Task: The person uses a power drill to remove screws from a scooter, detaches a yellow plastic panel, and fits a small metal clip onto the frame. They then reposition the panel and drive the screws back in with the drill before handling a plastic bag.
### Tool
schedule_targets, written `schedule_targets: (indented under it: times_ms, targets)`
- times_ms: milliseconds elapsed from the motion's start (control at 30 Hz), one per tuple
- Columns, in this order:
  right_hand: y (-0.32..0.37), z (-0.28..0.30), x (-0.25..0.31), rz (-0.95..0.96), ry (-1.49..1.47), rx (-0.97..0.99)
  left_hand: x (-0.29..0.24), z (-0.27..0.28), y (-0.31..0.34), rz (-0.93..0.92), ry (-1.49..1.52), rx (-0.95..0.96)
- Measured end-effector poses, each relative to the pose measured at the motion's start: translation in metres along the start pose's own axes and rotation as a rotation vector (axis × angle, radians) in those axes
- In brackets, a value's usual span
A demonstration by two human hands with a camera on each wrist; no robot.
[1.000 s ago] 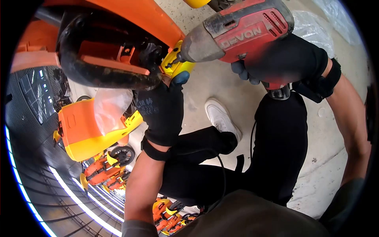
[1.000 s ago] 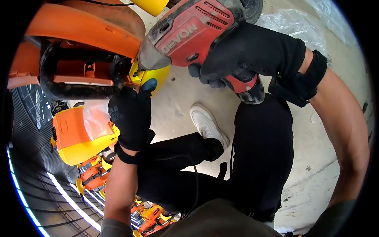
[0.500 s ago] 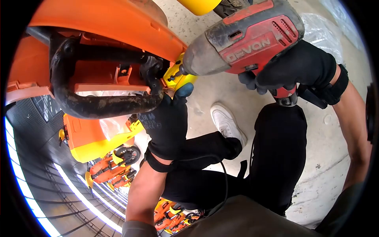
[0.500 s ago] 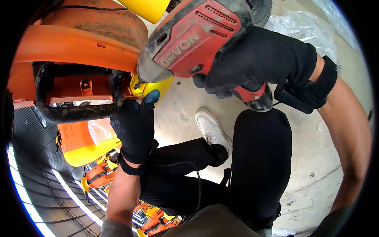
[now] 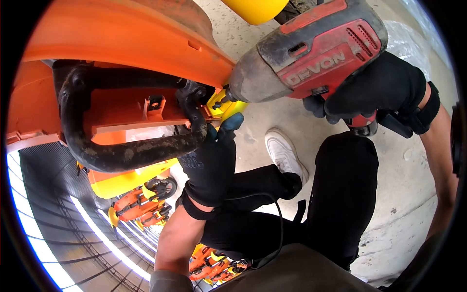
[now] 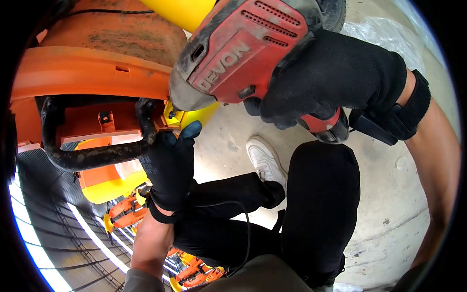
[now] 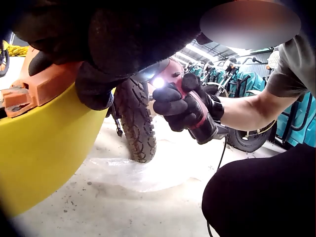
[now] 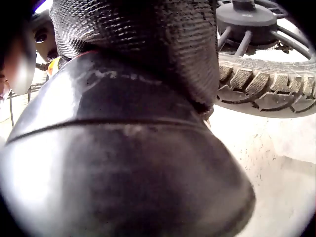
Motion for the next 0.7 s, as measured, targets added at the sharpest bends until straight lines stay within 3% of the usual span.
schedule_targets:
  times_ms: [233, 300, 333, 400, 433, 500, 600, 700]
  targets:
    - [0.0, -0.004, 0.008, 0.014, -0.169, 0.093, -0.003, 0.006, -0.003, 0.042, 0.074, -0.033]
    - [-0.004, -0.001, 0.005, 0.147, 0.081, 0.053, -0.003, 0.004, -0.002, 0.041, 0.067, -0.04]
    - [-0.002, -0.002, 0.008, 0.147, 0.081, 0.054, -0.002, 0.004, -0.002, 0.041, 0.057, -0.045]
    - [0.004, -0.004, 0.01, -0.027, -0.117, 0.062, -0.001, 0.004, -0.001, -0.031, 0.002, -0.057]
    - [0.003, -0.004, 0.007, -0.029, -0.116, 0.064, -0.003, 0.005, 0.0, -0.104, -0.053, -0.068]
    - [0.001, 0.001, -0.001, 0.016, -0.047, -0.029, 0.0, 0.002, 0.001, -0.053, 0.024, -0.045]
    - [-0.002, 0.0, -0.004, 0.066, 0.069, -0.014, 0.004, -0.002, 0.002, -0.025, 0.049, -0.029]
    - [0.001, -0.004, 0.008, 0.055, -0.083, 0.041, 0.007, -0.004, 0.007, -0.076, -0.05, -0.007]
Point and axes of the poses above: each hand's wrist, its own y-axis away from the middle knuckle, its own z-axis out of the back of the hand, x = y × z, the point moved 4 cm from there along -y, towards the middle knuckle, and after that the axes turned 10 degrees about -z, right-handed, at the moved point
